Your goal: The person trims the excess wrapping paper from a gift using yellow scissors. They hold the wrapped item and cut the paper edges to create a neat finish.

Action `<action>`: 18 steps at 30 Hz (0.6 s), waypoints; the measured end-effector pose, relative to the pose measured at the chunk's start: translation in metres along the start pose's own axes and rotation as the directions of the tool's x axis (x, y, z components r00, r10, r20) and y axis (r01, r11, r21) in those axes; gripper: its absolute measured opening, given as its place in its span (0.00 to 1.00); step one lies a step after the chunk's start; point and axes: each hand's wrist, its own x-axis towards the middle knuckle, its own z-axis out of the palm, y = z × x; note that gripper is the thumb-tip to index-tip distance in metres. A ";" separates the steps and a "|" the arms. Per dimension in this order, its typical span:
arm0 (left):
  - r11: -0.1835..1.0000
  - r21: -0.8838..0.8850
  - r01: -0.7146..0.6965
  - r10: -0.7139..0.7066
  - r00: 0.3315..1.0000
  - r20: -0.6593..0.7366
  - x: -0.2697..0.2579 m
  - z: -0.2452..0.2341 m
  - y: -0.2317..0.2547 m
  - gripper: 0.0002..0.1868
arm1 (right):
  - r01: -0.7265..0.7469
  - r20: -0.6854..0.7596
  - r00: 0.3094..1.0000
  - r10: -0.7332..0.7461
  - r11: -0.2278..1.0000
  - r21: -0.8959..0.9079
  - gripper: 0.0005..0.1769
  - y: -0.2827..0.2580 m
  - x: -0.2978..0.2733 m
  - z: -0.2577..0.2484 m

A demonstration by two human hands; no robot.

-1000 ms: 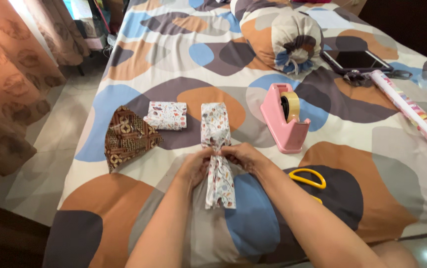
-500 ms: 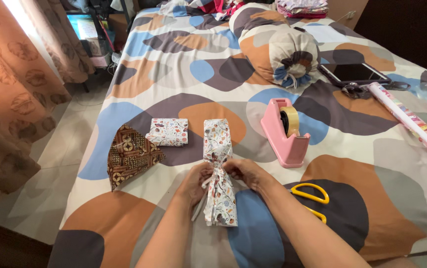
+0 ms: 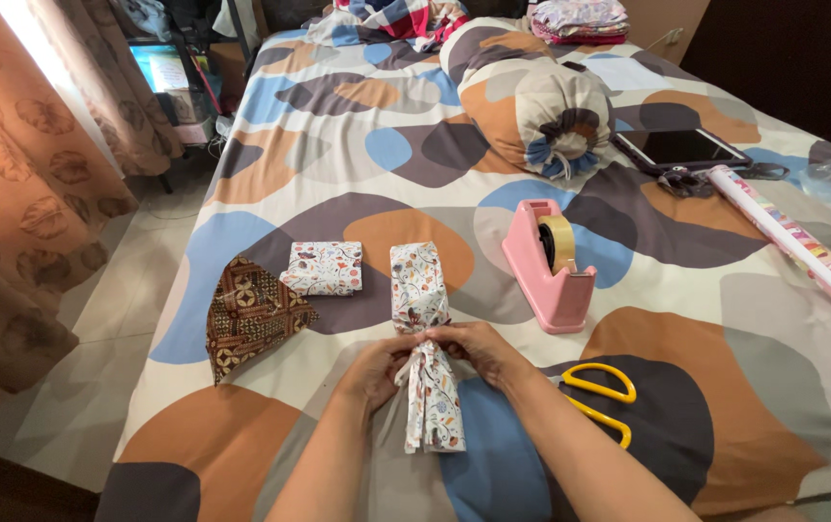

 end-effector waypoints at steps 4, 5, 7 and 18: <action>1.000 -0.013 0.007 -0.007 1.000 0.002 0.004 0.006 -0.005 0.14 | 0.000 -0.033 0.999 0.000 1.000 0.007 0.13 0.004 0.000 0.001; 1.000 -0.025 0.014 -0.013 1.000 0.010 0.005 0.007 -0.004 0.14 | 0.006 -0.045 0.999 -0.004 0.999 0.041 0.14 0.005 0.002 0.001; 1.000 -0.009 0.013 -0.013 1.000 0.012 0.002 0.010 -0.004 0.13 | 0.013 -0.077 0.997 -0.005 0.995 0.100 0.15 0.007 0.003 -0.002; 0.996 -0.071 0.057 -0.063 0.995 -0.080 -0.006 0.001 0.000 0.14 | 0.035 -0.114 0.993 -0.007 0.968 0.247 0.14 0.008 -0.008 -0.009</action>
